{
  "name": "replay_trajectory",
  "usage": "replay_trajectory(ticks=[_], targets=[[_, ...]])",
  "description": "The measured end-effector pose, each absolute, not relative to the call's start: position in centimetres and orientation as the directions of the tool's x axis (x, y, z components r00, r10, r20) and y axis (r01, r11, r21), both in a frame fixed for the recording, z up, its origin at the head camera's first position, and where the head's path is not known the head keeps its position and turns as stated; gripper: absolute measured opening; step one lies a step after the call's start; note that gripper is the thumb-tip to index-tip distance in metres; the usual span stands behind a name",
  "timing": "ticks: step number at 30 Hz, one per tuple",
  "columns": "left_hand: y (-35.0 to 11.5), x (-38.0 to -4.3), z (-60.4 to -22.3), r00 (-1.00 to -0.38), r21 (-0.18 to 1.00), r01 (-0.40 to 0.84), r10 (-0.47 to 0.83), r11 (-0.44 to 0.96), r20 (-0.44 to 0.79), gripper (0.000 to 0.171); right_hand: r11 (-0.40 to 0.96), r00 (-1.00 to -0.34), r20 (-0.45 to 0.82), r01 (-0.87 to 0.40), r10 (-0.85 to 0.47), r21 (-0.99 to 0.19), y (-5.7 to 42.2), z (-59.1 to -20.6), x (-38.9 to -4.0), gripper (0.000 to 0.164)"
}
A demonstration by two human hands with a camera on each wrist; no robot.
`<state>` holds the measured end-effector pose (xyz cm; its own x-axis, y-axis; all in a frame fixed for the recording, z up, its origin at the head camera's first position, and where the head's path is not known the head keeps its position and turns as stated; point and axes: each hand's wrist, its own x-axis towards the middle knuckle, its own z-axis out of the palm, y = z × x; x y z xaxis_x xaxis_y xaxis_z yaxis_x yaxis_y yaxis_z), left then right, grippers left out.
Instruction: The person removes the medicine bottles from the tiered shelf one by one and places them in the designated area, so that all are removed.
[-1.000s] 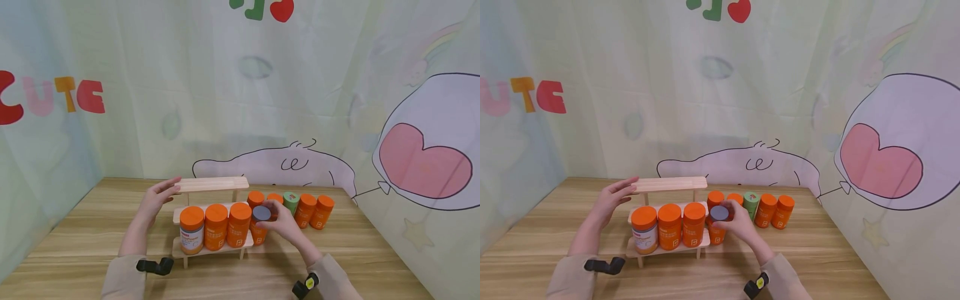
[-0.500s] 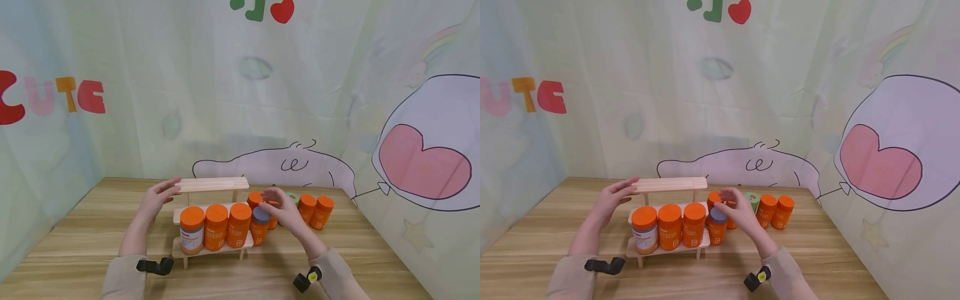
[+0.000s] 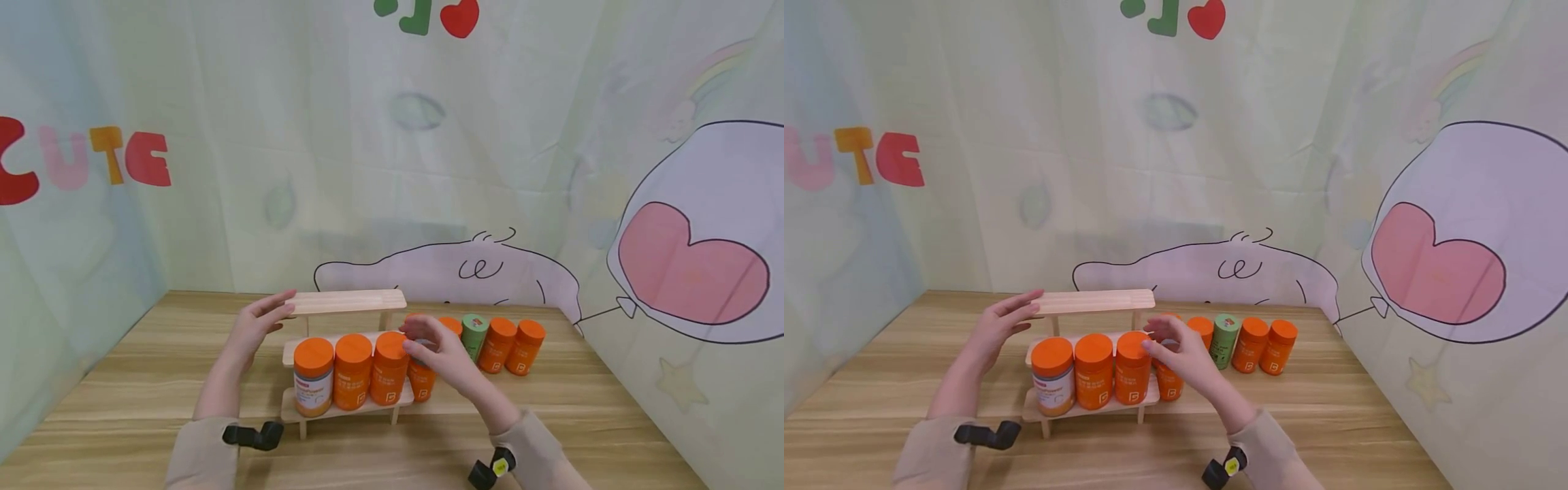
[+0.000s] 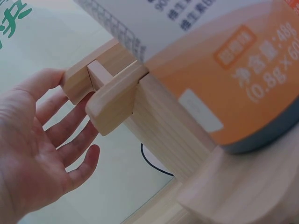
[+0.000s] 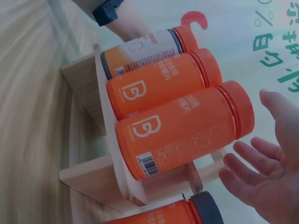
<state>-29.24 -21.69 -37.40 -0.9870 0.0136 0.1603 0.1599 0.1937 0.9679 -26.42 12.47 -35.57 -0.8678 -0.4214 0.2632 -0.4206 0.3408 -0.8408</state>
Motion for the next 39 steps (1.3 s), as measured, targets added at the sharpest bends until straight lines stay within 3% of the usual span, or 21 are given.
replay_trajectory(ticks=[18, 39], targets=[[-21.7, -29.3, -37.4, -0.988, 0.97, 0.15, 0.009, 0.189, 0.151, 0.059, 0.321, -0.85, 0.24, -0.417, -0.469, -0.85, 11.2, -37.0, -25.8, 0.063], [-21.7, -29.3, -37.3, -0.99, 0.973, 0.137, 0.011, 0.185, 0.138, 0.061, 0.312, -0.862, 0.293, -0.436, -0.413, -0.844, 10.5, -37.9, -25.4, 0.062]])
